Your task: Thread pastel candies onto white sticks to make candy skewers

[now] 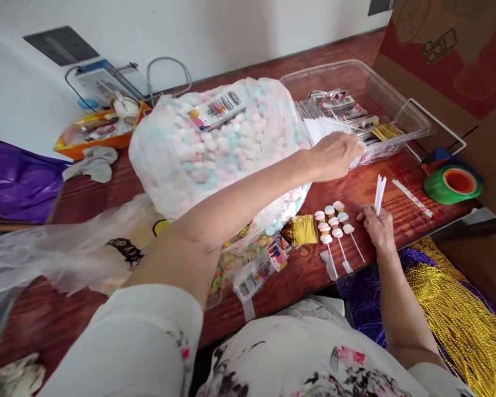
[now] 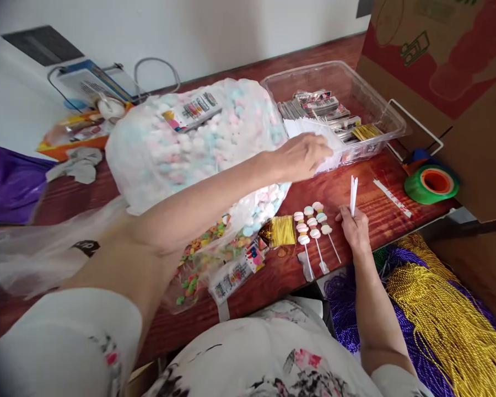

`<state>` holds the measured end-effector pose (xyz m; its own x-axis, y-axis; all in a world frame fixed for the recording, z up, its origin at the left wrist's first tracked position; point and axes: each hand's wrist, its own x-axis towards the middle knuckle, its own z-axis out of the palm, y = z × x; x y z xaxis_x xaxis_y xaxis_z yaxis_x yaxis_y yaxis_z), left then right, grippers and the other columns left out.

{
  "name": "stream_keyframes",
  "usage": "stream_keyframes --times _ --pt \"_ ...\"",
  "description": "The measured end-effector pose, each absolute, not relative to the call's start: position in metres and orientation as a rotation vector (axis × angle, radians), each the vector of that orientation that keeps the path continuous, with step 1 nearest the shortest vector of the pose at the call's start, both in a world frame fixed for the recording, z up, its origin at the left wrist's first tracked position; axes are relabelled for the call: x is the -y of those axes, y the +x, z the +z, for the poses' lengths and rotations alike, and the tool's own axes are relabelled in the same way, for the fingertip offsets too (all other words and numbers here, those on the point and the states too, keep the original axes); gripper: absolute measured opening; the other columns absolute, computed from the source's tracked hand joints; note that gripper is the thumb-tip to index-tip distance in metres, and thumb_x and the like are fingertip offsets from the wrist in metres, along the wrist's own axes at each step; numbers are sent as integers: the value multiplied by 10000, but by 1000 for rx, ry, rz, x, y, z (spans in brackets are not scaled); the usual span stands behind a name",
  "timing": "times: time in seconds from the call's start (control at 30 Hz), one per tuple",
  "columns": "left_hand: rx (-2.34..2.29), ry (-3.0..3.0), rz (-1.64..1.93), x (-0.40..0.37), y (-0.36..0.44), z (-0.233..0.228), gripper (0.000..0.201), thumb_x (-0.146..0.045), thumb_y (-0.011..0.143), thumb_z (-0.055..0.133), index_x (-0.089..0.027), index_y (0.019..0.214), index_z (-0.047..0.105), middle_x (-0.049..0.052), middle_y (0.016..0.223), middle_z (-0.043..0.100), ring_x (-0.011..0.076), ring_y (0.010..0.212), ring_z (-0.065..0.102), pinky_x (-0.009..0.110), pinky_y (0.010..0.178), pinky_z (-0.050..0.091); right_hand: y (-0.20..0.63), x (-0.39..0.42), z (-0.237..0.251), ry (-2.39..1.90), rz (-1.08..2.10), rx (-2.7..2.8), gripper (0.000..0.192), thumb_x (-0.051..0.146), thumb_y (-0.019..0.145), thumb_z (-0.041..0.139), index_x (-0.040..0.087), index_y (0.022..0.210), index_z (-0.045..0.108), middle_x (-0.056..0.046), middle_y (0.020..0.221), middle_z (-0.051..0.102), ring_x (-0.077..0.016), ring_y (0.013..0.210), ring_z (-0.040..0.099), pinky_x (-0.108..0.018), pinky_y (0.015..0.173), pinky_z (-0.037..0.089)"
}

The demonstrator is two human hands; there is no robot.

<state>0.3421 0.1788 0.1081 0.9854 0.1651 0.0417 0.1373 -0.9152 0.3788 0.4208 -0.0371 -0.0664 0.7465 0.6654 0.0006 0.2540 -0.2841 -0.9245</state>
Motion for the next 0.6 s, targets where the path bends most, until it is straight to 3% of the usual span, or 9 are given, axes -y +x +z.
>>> stream_keyframes --times 0.1,0.2,0.3,0.37,0.6 --pt "-129 2858 104 -132 254 119 279 -115 933 403 -125 947 682 118 880 638 246 899 632 416 830 515 419 37 -61 -1837 376 736 543 613 934 467 135 796 684 -50 640 649 -138 551 538 -275 558 459" --pt "-309 2876 165 -94 159 100 284 -125 930 407 -183 919 685 86 835 648 213 774 613 374 721 523 404 46 -44 -1857 196 866 472 568 925 537 135 856 712 -87 730 700 -182 659 623 -319 669 518" --pt "-573 2851 354 -58 77 62 265 -135 938 439 -213 881 686 76 849 690 215 802 656 359 727 549 373 66 -24 -1910 36 1117 408 542 861 680 155 972 750 -140 909 749 -241 830 680 -366 808 540" --pt "-712 2750 543 -35 34 36 212 -158 935 502 -230 966 699 74 930 736 219 864 697 358 773 580 347 81 -20 -1952 53 1282 431 552 827 728 182 1046 753 -142 1008 756 -259 914 691 -369 854 538" --pt "-977 2495 957 9 -41 -19 217 -129 908 574 -262 1026 698 40 927 769 214 839 742 365 807 627 313 91 -52 -2255 54 1392 267 350 929 561 177 969 760 -108 887 755 -207 800 682 -271 734 464"
